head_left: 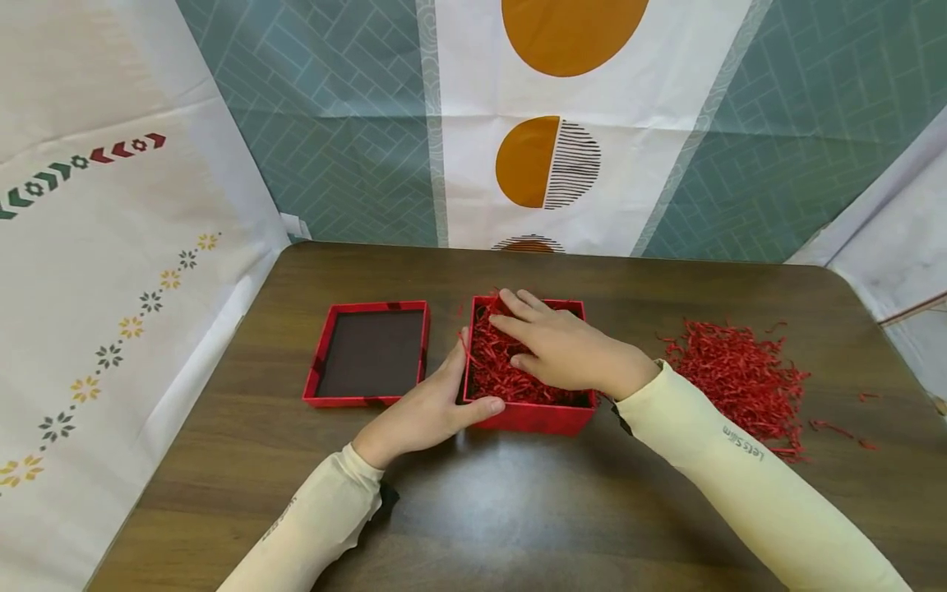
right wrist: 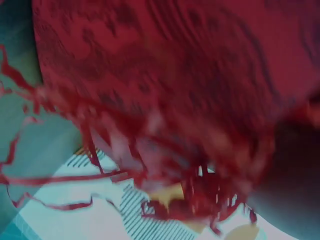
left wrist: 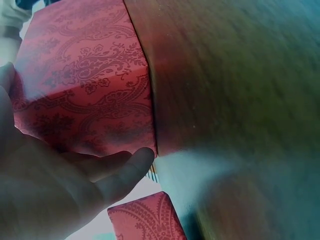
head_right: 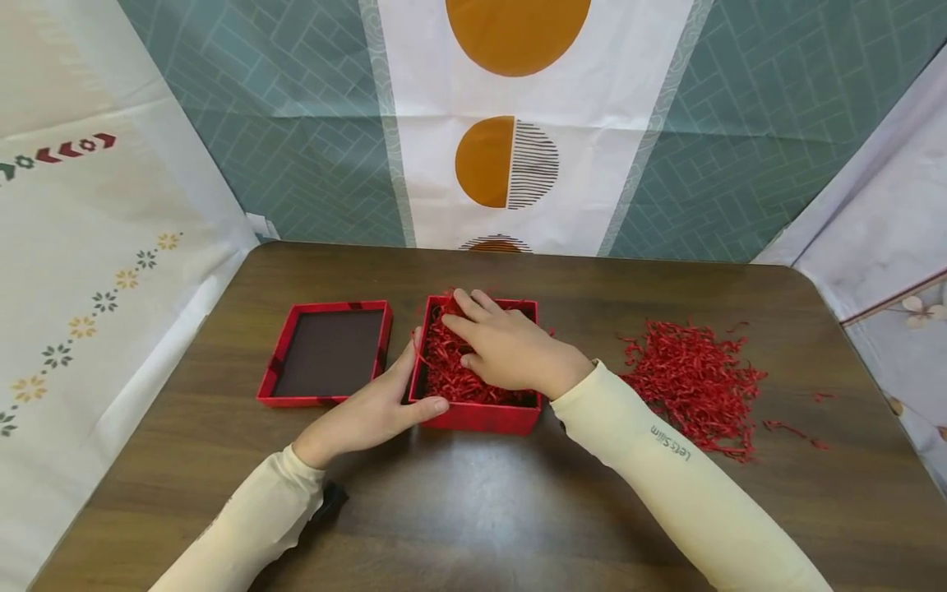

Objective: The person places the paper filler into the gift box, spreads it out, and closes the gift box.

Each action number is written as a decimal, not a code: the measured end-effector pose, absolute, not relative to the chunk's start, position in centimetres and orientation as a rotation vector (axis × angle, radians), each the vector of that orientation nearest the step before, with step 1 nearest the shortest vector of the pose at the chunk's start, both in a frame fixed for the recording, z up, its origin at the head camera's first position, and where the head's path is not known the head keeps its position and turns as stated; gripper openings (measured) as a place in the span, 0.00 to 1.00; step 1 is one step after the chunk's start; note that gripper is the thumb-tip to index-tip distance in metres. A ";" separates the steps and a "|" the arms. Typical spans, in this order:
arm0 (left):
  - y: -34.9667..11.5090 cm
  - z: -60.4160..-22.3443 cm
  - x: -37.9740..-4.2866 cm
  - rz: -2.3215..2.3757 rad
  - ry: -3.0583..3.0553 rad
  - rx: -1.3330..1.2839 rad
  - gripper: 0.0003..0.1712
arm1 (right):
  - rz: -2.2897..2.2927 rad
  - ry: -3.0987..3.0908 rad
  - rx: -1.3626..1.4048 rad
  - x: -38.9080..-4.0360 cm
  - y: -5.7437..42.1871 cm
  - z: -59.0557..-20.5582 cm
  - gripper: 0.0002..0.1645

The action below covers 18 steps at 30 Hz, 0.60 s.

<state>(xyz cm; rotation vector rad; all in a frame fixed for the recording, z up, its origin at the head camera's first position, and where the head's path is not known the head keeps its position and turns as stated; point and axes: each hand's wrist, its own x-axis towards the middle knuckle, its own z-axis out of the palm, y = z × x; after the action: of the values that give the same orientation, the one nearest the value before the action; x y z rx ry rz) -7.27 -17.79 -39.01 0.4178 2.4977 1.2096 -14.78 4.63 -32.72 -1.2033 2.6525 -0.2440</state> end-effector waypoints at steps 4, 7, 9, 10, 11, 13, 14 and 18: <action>-17.8 -39.0 -7.3 1.208 2.503 0.413 0.64 | -0.003 2.614 -1.224 -14.2 4.1 -33.5 0.40; -17.7 -38.9 -7.4 1.221 2.502 0.409 0.63 | 0.059 2.583 -1.195 -14.0 4.1 -34.1 0.41; -17.6 -38.9 -7.4 1.220 2.500 0.399 0.63 | 0.031 2.535 -1.172 -14.3 4.0 -34.6 0.42; -17.6 -38.9 -7.4 1.218 2.501 0.393 0.64 | 0.011 2.505 -1.158 -14.5 3.9 -34.8 0.42; -17.7 -38.9 -7.4 1.218 2.498 0.386 0.64 | -0.012 2.469 -1.145 -14.8 3.8 -35.1 0.42; -17.7 -38.9 -7.3 1.213 2.494 0.371 0.64 | -0.066 2.382 -1.130 -15.4 3.6 -35.6 0.41; -17.7 -38.9 -7.3 1.209 2.493 0.365 0.64 | -0.097 2.337 -1.120 -15.7 3.5 -35.8 0.40; -17.6 -38.9 -7.2 1.193 2.488 0.349 0.64 | -0.244 2.204 -1.142 -16.5 3.2 -36.1 0.32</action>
<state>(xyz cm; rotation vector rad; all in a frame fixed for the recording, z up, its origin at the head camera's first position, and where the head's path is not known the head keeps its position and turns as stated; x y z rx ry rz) -7.18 -17.62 -38.89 0.3486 2.4884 1.1928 -16.54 3.17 -36.09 -1.1417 2.2040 -0.2444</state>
